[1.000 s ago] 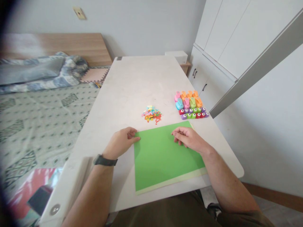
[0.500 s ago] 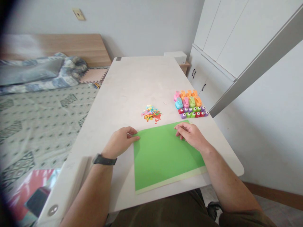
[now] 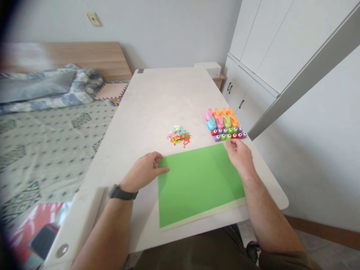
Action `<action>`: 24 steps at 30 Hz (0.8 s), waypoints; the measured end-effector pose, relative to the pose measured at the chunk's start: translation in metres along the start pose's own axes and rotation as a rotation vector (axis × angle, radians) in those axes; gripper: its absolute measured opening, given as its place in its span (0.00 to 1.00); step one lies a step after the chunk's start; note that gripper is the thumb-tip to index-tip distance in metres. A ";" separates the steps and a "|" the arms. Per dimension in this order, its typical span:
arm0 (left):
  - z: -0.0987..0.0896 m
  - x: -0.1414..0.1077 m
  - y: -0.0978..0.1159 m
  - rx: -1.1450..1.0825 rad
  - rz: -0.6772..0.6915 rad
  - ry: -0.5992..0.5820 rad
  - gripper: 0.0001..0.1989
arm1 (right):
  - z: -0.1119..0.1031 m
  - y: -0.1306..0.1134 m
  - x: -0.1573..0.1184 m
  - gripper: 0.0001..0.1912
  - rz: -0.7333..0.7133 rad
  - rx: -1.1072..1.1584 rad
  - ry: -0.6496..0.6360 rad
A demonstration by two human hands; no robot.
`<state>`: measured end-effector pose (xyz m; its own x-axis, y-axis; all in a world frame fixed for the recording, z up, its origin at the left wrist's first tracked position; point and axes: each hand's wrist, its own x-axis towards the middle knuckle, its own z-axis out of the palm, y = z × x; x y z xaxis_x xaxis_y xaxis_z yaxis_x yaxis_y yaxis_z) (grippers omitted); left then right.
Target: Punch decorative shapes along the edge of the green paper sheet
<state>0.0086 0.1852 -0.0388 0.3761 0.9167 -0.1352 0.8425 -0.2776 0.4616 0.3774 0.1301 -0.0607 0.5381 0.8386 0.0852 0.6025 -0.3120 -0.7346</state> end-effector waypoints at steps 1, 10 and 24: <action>0.001 0.000 0.001 0.004 0.003 -0.006 0.20 | 0.000 0.001 0.000 0.24 0.012 -0.019 0.017; 0.000 -0.001 0.001 0.035 0.025 -0.016 0.19 | 0.000 -0.007 -0.001 0.21 0.054 -0.092 -0.018; -0.013 -0.005 0.006 -0.405 0.048 -0.156 0.13 | 0.000 -0.005 -0.001 0.24 0.067 -0.011 0.022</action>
<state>0.0065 0.1826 -0.0238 0.4909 0.8425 -0.2216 0.6151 -0.1550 0.7731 0.3741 0.1306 -0.0569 0.5903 0.8056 0.0509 0.5710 -0.3722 -0.7317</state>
